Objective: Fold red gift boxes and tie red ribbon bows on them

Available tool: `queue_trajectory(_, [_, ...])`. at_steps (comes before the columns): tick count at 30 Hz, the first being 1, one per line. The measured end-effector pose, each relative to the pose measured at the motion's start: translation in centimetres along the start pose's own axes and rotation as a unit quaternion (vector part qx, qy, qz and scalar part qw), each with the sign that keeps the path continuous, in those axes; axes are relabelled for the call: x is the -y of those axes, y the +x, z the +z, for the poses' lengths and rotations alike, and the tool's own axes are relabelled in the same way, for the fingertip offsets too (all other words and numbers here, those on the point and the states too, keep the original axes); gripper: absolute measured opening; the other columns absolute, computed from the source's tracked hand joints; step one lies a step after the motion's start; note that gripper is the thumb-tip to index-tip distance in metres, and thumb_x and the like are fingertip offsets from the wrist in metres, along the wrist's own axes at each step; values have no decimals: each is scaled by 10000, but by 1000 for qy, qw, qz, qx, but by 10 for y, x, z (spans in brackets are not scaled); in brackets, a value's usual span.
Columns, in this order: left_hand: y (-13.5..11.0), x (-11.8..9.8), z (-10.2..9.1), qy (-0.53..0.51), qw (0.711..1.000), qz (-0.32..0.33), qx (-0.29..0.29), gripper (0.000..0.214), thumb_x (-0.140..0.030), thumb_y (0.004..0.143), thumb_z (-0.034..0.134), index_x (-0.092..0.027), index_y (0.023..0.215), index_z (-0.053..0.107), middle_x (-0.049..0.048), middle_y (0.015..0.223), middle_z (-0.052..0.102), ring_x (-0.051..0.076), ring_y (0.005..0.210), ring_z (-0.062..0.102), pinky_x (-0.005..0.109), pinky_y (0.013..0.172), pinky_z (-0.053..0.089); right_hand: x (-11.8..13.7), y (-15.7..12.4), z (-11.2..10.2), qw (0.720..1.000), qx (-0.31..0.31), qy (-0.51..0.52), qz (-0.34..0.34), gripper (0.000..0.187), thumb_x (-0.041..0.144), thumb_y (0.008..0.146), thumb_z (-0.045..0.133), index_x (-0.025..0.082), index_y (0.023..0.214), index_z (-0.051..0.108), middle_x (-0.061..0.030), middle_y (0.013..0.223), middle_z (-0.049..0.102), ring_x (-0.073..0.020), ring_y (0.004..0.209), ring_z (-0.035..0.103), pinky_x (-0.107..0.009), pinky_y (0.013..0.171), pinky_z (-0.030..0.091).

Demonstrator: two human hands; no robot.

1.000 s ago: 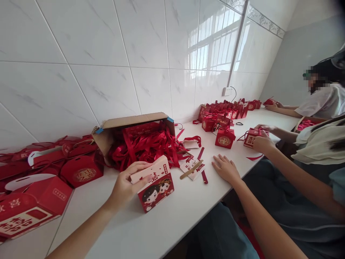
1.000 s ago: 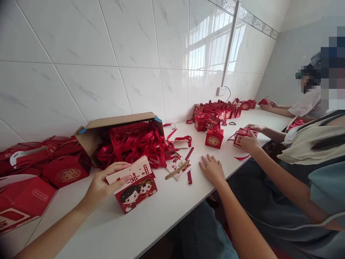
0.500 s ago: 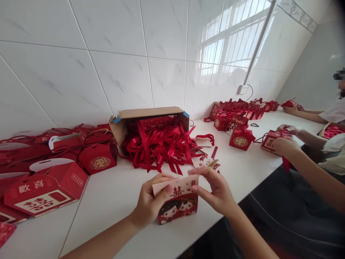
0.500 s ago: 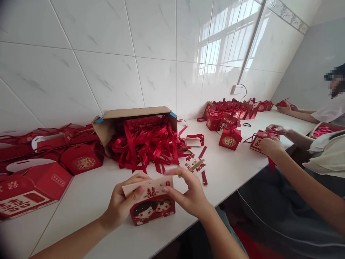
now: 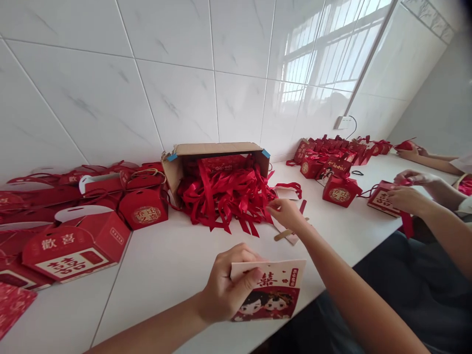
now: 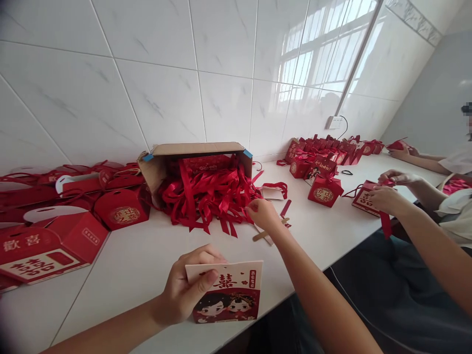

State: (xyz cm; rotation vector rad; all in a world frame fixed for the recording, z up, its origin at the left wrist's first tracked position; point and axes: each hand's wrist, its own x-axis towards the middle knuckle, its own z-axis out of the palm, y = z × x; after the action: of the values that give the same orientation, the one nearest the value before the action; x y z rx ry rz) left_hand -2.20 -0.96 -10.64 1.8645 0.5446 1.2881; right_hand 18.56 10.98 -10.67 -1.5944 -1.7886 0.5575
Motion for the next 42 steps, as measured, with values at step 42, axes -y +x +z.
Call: queue_trajectory(42, [0, -1, -2, 20, 999, -28, 21, 177, -200, 906, 535, -204, 957, 704, 70, 821, 646, 197, 763, 635, 303, 671, 512, -101, -124, -65, 993, 91, -18, -76, 314, 323, 861, 602, 280, 1162, 678, -68, 1220, 665, -299, 1248, 513, -514, 1050, 422])
